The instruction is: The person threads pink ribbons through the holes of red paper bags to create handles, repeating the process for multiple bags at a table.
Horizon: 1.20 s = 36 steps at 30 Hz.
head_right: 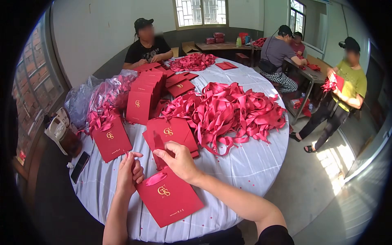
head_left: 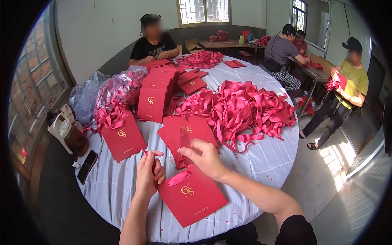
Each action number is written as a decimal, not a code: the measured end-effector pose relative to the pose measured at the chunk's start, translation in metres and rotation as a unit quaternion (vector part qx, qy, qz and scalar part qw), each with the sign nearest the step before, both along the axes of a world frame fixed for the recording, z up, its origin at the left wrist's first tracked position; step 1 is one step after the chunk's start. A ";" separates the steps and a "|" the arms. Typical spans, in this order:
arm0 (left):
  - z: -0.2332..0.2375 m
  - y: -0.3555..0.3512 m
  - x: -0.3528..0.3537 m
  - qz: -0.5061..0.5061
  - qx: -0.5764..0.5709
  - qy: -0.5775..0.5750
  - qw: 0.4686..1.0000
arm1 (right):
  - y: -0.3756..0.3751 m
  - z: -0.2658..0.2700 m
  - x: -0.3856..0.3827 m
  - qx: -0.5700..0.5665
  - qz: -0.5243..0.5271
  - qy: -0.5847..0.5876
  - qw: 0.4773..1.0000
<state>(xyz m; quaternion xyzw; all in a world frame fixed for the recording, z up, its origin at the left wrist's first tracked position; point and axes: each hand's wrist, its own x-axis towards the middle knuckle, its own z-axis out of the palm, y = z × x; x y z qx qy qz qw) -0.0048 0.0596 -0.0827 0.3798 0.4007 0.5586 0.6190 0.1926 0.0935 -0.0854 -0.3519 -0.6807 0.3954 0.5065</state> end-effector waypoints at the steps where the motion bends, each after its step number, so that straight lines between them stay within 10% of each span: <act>1: 0.000 0.000 0.001 -0.005 -0.003 0.000 1.000 | -0.001 0.001 -0.001 0.005 0.004 0.041 0.999; 36: -0.004 0.001 0.007 0.028 0.054 0.098 0.993 | 0.014 0.000 0.006 -0.139 0.078 0.217 0.963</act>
